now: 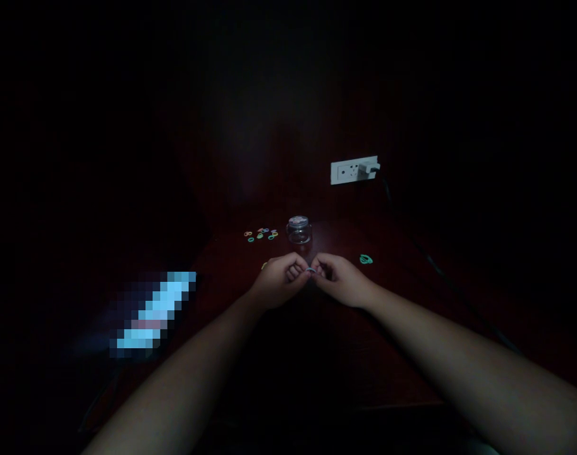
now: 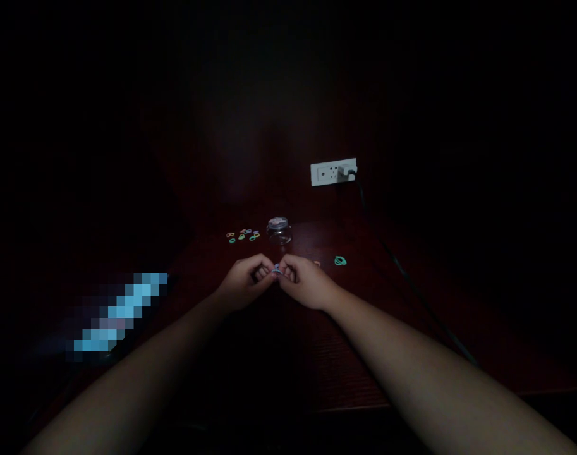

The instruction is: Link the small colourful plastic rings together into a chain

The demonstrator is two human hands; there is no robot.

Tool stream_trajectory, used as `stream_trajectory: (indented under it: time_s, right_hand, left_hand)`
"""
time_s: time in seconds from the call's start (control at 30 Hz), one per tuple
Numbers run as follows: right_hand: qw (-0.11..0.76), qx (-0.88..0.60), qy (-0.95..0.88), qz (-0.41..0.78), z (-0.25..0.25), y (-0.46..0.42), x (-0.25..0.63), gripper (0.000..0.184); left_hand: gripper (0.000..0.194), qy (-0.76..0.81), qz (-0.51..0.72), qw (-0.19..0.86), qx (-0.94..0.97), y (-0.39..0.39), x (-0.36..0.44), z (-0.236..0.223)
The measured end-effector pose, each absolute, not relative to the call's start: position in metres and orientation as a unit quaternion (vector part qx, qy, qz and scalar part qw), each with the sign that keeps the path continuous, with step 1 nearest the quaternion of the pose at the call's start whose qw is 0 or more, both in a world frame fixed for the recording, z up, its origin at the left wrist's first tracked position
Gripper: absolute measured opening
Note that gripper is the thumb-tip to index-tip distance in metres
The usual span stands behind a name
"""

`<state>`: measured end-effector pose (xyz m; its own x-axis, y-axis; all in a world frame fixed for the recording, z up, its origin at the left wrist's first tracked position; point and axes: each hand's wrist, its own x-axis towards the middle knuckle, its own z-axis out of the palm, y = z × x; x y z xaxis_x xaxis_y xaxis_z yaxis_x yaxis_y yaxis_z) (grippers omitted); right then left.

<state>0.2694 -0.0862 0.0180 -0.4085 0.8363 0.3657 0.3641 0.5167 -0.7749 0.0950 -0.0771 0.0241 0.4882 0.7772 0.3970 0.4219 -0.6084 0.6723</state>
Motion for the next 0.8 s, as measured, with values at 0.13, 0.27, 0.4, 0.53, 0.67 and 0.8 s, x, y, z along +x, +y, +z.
stream_trajectory:
  time_s: [0.13,0.27,0.4,0.53,0.67,0.8]
  right_hand:
    - [0.391,-0.390,-0.777,0.302,0.0153,-0.0842,0.2708,0.003]
    - [0.396,-0.392,-0.778,0.292,0.0123,-0.0825,0.2719,0.004]
    - [0.396,-0.393,-0.779,0.286,0.0122,-0.0832,0.2721,0.003]
    - [0.398,-0.391,-0.778,0.289,0.0139,-0.0846,0.2722,0.005]
    - [0.407,-0.383,-0.773,0.301,0.0152,-0.0849,0.2724,0.005]
    - [0.415,-0.375,-0.772,0.302,0.0163,-0.0855,0.2726,0.006]
  left_hand:
    - [0.016,0.362,0.347,0.269,0.822,-0.0773,0.0964,0.0242]
    - [0.016,0.366,0.343,0.271,0.822,-0.0763,0.0971,0.0230]
    - [0.015,0.368,0.338,0.265,0.824,-0.0758,0.0971,0.0220]
    - [0.014,0.369,0.338,0.260,0.826,-0.0763,0.0975,0.0224]
    - [0.013,0.366,0.341,0.267,0.823,-0.0765,0.0980,0.0230]
    - [0.012,0.367,0.343,0.266,0.823,-0.0759,0.0979,0.0227]
